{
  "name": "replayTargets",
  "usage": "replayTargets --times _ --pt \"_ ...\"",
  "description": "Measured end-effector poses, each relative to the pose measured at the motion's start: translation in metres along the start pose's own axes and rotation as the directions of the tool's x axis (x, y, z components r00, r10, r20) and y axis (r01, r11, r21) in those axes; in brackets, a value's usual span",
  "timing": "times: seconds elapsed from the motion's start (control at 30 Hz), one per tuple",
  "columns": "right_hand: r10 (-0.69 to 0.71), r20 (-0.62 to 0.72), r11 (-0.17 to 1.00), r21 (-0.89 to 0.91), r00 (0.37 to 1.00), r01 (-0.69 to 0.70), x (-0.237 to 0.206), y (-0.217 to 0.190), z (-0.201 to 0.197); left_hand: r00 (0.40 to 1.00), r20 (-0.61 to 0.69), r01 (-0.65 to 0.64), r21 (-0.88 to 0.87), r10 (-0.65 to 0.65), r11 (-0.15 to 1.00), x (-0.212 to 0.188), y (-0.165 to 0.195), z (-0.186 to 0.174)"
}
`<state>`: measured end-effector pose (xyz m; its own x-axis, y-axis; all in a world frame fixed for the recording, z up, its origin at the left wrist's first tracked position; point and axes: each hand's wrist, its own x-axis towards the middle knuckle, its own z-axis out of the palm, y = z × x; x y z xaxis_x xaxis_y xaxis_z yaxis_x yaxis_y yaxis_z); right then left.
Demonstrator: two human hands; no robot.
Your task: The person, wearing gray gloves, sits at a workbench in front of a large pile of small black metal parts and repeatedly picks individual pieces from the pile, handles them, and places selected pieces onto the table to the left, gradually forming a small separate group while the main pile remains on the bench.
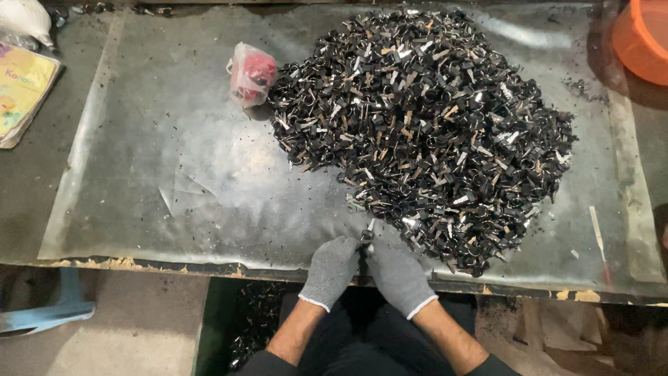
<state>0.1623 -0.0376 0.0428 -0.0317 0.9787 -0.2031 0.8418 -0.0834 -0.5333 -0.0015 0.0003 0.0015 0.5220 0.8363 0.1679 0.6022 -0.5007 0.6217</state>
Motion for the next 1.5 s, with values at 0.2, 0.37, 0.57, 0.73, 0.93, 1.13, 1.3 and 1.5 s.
replayTargets --times 0.2,0.37,0.57,0.73,0.93,1.13,1.3,1.5 --pt "0.085 0.116 0.972 -0.227 0.990 -0.056 0.004 -0.004 0.003 0.999 0.019 -0.035 0.057 0.034 0.998 0.000 -0.002 0.006" --pt "0.070 0.025 0.970 -0.236 0.997 -0.062 0.005 0.000 0.010 0.997 -0.002 -0.078 0.098 0.078 0.992 -0.002 0.000 0.004" --pt "-0.097 -0.117 0.995 -0.006 0.988 0.097 0.006 -0.001 0.001 0.996 -0.025 -0.082 0.033 0.083 0.996 -0.001 -0.003 0.004" --pt "0.222 0.154 0.973 -0.100 0.963 -0.209 0.004 -0.005 -0.002 0.998 -0.029 -0.053 0.082 0.055 0.995 -0.002 -0.003 0.007" --pt "-0.107 0.061 0.989 0.107 0.992 0.100 0.020 0.012 0.003 0.996 -0.057 -0.064 0.097 0.070 0.993 -0.004 -0.003 0.010" --pt "-0.126 -0.053 0.991 0.034 0.991 0.128 0.018 0.020 0.009 0.999 -0.038 0.034 0.117 -0.030 0.993 -0.005 0.001 0.011" --pt "0.012 0.060 0.982 -0.186 0.998 0.000 -0.011 0.012 0.020 0.980 -0.122 0.141 -0.118 -0.155 0.983 -0.009 0.000 0.011" --pt "0.166 0.108 0.959 -0.251 0.980 -0.135 -0.004 0.002 0.030 0.994 -0.105 0.012 0.006 -0.011 1.000 -0.012 -0.001 0.013"
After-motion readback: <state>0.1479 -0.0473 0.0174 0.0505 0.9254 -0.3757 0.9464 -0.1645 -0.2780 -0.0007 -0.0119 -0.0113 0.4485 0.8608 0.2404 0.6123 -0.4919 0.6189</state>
